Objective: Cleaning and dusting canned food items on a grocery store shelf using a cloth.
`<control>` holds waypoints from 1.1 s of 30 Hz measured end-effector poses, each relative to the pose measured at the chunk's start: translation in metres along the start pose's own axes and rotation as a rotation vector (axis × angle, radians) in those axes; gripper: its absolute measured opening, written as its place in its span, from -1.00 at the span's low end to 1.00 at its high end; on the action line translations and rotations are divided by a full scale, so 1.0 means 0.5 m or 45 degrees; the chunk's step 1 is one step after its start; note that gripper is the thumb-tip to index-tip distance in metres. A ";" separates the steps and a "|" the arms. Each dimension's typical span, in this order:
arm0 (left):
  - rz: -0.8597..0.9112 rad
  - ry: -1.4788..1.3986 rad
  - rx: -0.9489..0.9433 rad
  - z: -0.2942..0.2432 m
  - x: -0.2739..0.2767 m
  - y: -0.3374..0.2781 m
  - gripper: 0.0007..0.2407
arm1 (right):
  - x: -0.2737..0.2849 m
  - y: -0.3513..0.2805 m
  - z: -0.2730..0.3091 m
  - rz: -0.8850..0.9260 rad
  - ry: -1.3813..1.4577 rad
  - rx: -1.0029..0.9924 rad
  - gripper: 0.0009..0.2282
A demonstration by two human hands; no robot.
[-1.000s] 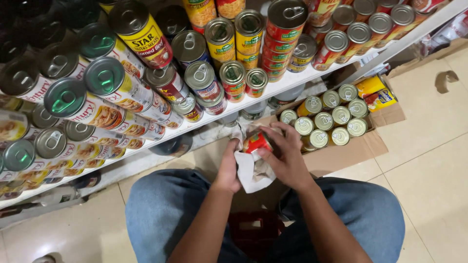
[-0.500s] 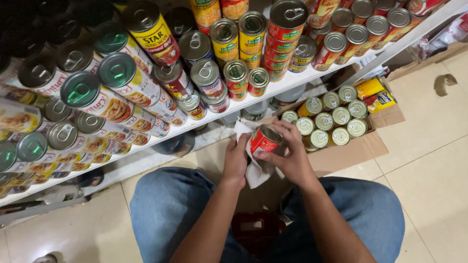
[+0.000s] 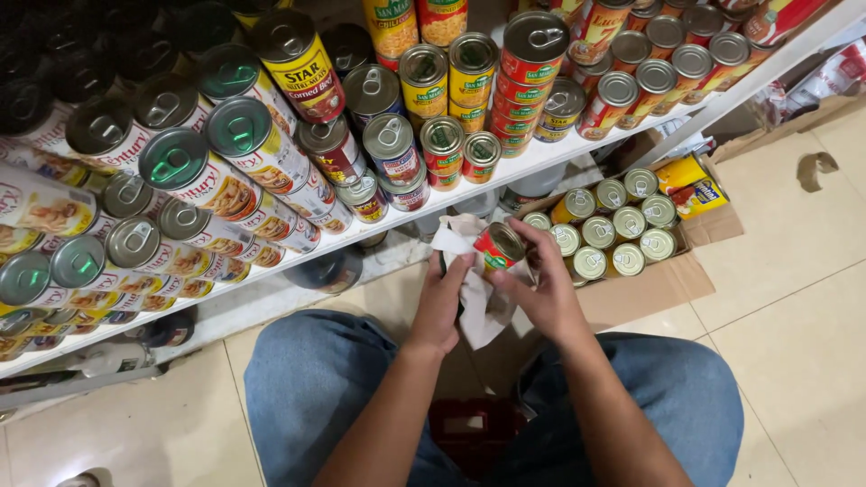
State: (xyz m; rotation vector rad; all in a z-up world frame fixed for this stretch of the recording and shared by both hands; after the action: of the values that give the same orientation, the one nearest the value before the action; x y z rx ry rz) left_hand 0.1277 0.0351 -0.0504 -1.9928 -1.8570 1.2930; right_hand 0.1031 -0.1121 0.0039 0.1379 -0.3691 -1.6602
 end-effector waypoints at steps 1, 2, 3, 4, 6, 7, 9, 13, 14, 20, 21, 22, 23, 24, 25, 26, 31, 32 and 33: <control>-0.042 0.035 -0.054 -0.011 -0.007 -0.011 -0.56 | 0.008 -0.002 -0.006 -0.095 -0.116 -0.016 -0.40; -0.040 0.037 -0.056 -0.010 -0.012 -0.014 -0.56 | 0.010 -0.002 -0.011 -0.097 -0.116 -0.014 -0.40; -0.052 0.033 -0.075 -0.010 -0.015 -0.018 -0.57 | 0.014 -0.004 -0.018 -0.114 -0.180 -0.046 -0.44; -0.064 0.028 -0.094 -0.010 -0.018 -0.022 -0.57 | 0.018 -0.005 -0.026 -0.130 -0.243 -0.078 -0.47; -0.065 0.056 -0.066 -0.002 -0.007 -0.010 -0.52 | 0.020 0.001 -0.011 -0.129 -0.260 -0.083 -0.48; -0.071 0.078 -0.037 0.006 -0.001 -0.006 -0.46 | 0.021 0.003 -0.004 -0.120 -0.277 -0.091 -0.48; -0.105 0.080 -0.013 -0.004 -0.003 -0.005 -0.51 | 0.018 0.008 0.006 -0.118 -0.268 -0.102 -0.48; -0.193 0.065 -0.016 0.014 0.040 0.039 -0.63 | 0.005 0.013 0.030 -0.058 -0.392 0.125 -0.43; -0.190 0.062 -0.023 0.011 0.042 0.038 -0.63 | 0.000 0.013 0.033 -0.057 -0.393 0.133 -0.43; -0.136 -0.031 -0.033 -0.015 0.036 0.003 -0.66 | -0.021 0.011 0.088 0.000 -0.492 0.369 -0.43; -0.077 -0.041 0.032 -0.004 0.045 0.018 -0.66 | -0.020 0.015 0.101 0.011 -0.465 0.357 -0.42; -0.017 -0.050 0.096 0.007 0.054 0.033 -0.65 | -0.020 0.019 0.113 0.023 -0.439 0.346 -0.42; -0.016 -0.050 0.091 0.003 0.046 0.018 -0.65 | -0.014 0.022 0.116 0.023 -0.438 0.352 -0.42; -0.010 -0.060 0.147 0.005 0.038 0.002 -0.63 | -0.006 0.027 0.108 0.020 -0.384 0.242 -0.43; -0.003 -0.068 0.202 0.006 0.030 -0.013 -0.61 | 0.001 0.031 0.101 0.017 -0.329 0.134 -0.43; -0.002 -0.068 0.195 0.007 0.033 -0.001 -0.61 | 0.008 0.036 0.097 0.018 -0.327 0.141 -0.43; -0.051 0.022 0.250 0.030 0.027 0.024 -0.49 | 0.059 0.082 0.037 -0.192 -0.130 0.160 -0.44; -0.040 0.019 0.236 0.048 0.032 0.024 -0.49 | 0.057 0.091 0.041 -0.189 -0.134 0.178 -0.44; -0.043 0.067 0.282 0.061 0.035 0.031 -0.42 | 0.055 0.111 0.045 -0.193 -0.169 0.185 -0.45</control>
State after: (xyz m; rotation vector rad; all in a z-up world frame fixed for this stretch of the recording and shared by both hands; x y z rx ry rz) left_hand 0.1175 0.0328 -0.0874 -1.8561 -1.6372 1.3566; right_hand 0.1453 -0.1404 0.0462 0.1680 -0.5930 -1.7967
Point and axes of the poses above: each hand's wrist, its own y-axis towards the middle knuckle, its own x-axis out of the back of the hand, z = x × y, the point moved 6 cm from there along y, towards the middle knuckle, and after that the axes turned 9 degrees about x, right-handed, at the moved point
